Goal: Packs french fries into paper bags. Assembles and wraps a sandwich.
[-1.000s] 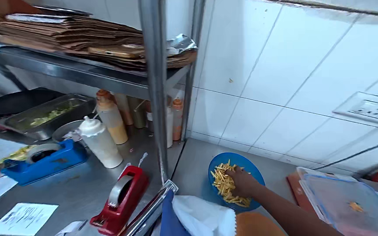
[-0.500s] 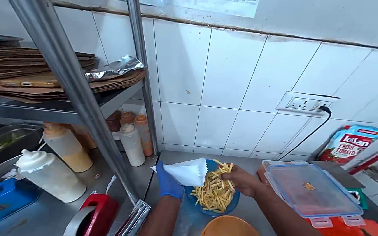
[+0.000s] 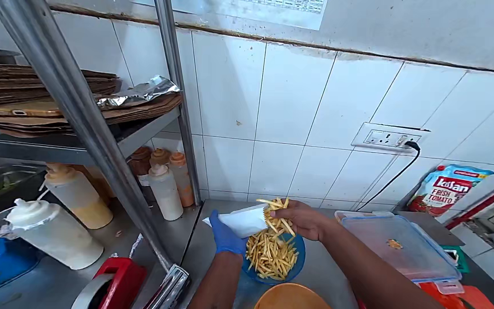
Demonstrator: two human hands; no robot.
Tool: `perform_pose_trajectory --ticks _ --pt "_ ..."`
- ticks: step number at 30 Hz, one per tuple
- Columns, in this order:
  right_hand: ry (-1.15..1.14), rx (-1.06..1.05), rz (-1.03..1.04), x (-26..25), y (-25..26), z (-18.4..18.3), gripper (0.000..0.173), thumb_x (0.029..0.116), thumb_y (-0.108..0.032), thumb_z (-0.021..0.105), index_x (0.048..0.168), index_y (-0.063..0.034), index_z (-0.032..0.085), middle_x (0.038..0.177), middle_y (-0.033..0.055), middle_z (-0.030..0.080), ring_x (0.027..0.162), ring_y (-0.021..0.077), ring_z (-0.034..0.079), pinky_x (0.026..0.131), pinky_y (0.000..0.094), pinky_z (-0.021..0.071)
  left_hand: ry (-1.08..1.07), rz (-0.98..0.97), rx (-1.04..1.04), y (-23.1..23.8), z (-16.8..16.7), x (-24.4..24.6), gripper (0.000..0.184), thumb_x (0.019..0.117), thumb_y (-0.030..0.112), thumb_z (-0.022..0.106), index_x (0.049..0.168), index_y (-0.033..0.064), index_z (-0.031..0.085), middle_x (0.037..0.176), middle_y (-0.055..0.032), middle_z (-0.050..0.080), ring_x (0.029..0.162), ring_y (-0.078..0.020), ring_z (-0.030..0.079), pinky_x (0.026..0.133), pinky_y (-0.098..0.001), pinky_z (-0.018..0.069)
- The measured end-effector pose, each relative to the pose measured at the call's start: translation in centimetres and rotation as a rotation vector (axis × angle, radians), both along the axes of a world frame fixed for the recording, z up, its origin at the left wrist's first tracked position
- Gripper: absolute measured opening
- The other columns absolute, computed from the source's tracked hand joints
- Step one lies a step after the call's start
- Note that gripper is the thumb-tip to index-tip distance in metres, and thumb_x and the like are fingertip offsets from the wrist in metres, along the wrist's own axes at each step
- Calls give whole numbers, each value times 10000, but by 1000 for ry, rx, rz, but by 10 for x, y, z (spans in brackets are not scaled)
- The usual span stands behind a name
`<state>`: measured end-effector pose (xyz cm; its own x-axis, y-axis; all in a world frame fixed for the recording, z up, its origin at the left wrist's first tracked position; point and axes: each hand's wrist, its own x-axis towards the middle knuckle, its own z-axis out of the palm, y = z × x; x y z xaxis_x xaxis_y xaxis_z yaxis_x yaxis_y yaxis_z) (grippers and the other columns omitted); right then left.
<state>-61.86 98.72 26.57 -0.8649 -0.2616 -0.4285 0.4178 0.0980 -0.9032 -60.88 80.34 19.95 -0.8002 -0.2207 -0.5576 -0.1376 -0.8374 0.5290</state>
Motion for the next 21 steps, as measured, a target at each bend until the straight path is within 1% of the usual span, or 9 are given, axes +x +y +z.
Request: perform_pose_trajectory --ticks 3,5,7,11,13,15,17,19,21 --pt "59 158 58 3 -3 9 395 960 -111 722 1318 -74 560 1086 104 670 900 185 675 774 335 574 -10 22 -11 -1 4 0 680 1000 660 348 1489 196 434 1448 -178 520 1293 -386 521 925 -706 452" --pt "84 270 98 3 -4 10 384 962 -110 719 1307 -66 557 1062 104 654 857 173 664 749 319 570 -18 27 -29 -3 9 0 638 1006 620 364 1476 196 442 1429 -181 531 1281 -392 529 912 -717 453" --pt "84 337 150 4 -3 10 386 972 -102 699 1322 -57 543 1094 120 640 884 187 664 772 337 578 -12 32 -43 -3 11 2 618 1017 594 372 1477 187 443 1423 -180 533 1280 -385 531 914 -720 453" --pt "147 327 224 8 -2 14 339 947 -64 703 1259 -49 572 1124 111 652 878 175 679 762 322 588 -52 27 -77 0 13 3 611 1031 566 394 1459 136 470 1414 -198 544 1277 -388 544 921 -707 469" --pt "191 295 217 10 -3 13 324 935 -72 722 1223 -39 577 1099 108 658 886 170 677 786 326 584 -59 29 -88 4 10 2 589 1035 528 433 1428 94 498 1399 -211 554 1262 -392 556 919 -694 484" --pt "208 295 190 10 -4 10 343 919 -78 734 1221 -40 577 1092 110 660 904 174 671 809 341 578 -44 19 -57 8 7 3 559 1029 493 470 1416 91 501 1386 -205 564 1254 -379 568 920 -669 501" --pt "212 339 175 11 -4 8 346 908 -85 734 1214 -56 576 1085 97 653 876 157 653 785 324 563 -35 11 -33 11 4 3 554 1020 480 490 1417 93 495 1378 -206 566 1245 -381 573 912 -666 506" --pt "206 379 150 14 -5 10 383 916 -128 750 1246 -53 570 1068 98 647 842 154 646 749 318 559 -31 4 -23 10 5 5 540 1017 463 495 1417 100 493 1378 -207 565 1244 -386 573 906 -674 505" --pt "186 414 102 15 -5 15 490 924 -183 776 1328 -38 541 1128 127 659 910 193 669 795 366 575 -26 -2 -22 9 8 7 521 1021 445 482 1411 100 495 1371 -209 565 1240 -387 569 898 -673 498"
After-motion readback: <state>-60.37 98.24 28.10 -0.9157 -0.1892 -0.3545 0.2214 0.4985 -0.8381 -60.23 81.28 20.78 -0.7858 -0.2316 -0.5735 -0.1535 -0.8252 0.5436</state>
